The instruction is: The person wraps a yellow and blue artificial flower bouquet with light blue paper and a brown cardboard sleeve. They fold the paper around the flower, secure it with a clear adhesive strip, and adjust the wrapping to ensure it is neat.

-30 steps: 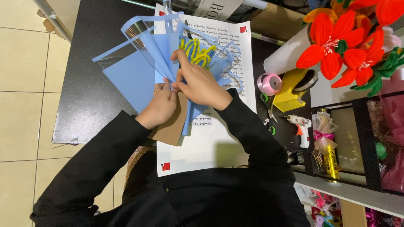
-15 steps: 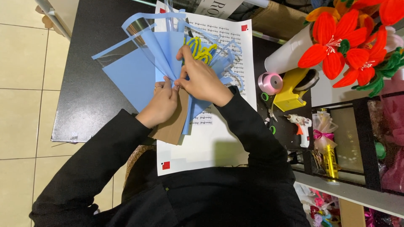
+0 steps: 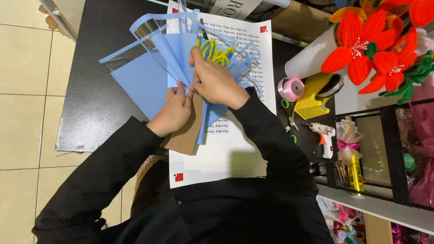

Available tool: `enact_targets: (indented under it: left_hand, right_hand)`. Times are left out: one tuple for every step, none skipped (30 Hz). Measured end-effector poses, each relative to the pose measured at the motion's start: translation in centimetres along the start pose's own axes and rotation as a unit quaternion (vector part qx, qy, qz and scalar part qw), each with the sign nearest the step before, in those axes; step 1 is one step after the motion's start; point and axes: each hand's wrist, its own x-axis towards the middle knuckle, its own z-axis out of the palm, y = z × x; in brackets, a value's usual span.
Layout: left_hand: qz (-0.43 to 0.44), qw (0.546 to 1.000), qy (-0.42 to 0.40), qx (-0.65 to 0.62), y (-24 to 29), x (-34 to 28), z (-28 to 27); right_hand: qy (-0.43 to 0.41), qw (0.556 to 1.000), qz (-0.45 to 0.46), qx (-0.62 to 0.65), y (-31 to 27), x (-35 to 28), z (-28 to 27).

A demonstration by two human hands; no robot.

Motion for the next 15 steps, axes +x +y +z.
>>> enact_targets:
  left_hand:
    - [0.0, 1.0, 0.0, 0.0, -0.08, 0.1, 0.07]
    - [0.001, 1.0, 0.004, 0.001, -0.15, 0.2, 0.14]
    - [0.002, 1.0, 0.007, 0.003, -0.21, 0.31, 0.22]
    - [0.002, 1.0, 0.006, 0.003, -0.22, 0.29, 0.18]
    - [0.002, 1.0, 0.002, 0.0, -0.22, 0.26, 0.12]
    - [0.003, 1.0, -0.003, -0.003, -0.23, 0.24, 0.05]
    - [0.003, 1.0, -0.002, -0.003, -0.21, 0.25, 0.06]
    - [0.004, 1.0, -0.001, -0.003, -0.21, 0.27, 0.06]
    - [0.004, 1.0, 0.0, -0.003, -0.21, 0.29, 0.07]
    - [0.004, 1.0, -0.001, -0.003, -0.19, 0.24, 0.06]
    - [0.005, 1.0, 0.001, -0.005, -0.16, 0.19, 0.08]
    - [0.006, 1.0, 0.002, -0.006, -0.12, 0.15, 0.11]
    - [0.006, 1.0, 0.001, -0.006, -0.08, 0.13, 0.07]
    - [0.004, 1.0, 0.0, -0.006, -0.03, 0.1, 0.04]
    - [0.003, 1.0, -0.002, -0.006, 0.03, 0.1, -0.01]
  right_hand:
    - [0.0, 1.0, 0.0, 0.0, -0.05, 0.06, -0.06]
    - [-0.004, 1.0, 0.004, -0.006, -0.1, 0.11, -0.12]
    - [-0.007, 1.0, 0.008, -0.013, -0.14, 0.14, -0.19]
    - [-0.007, 1.0, 0.009, -0.012, -0.14, 0.22, -0.18]
    - [-0.008, 1.0, 0.013, -0.02, -0.14, 0.34, -0.18]
    - [-0.01, 0.999, 0.017, -0.028, -0.16, 0.45, -0.18]
    - [-0.01, 0.999, 0.017, -0.028, -0.16, 0.43, -0.2]
    - [-0.004, 1.0, 0.021, -0.022, -0.16, 0.41, -0.22]
    - [0.001, 1.0, 0.025, -0.016, -0.16, 0.4, -0.22]
    - [0.001, 1.0, 0.025, -0.016, -0.19, 0.31, -0.18]
    - [0.007, 0.999, 0.032, -0.013, -0.21, 0.19, -0.14]
    - [0.013, 0.999, 0.04, -0.011, -0.21, 0.07, -0.11]
    - [0.014, 0.999, 0.04, -0.01, -0.31, -0.03, -0.11]
    - [0.02, 0.999, 0.042, -0.006, -0.41, -0.12, -0.12]
    - [0.027, 0.999, 0.044, -0.003, -0.51, -0.22, -0.14]
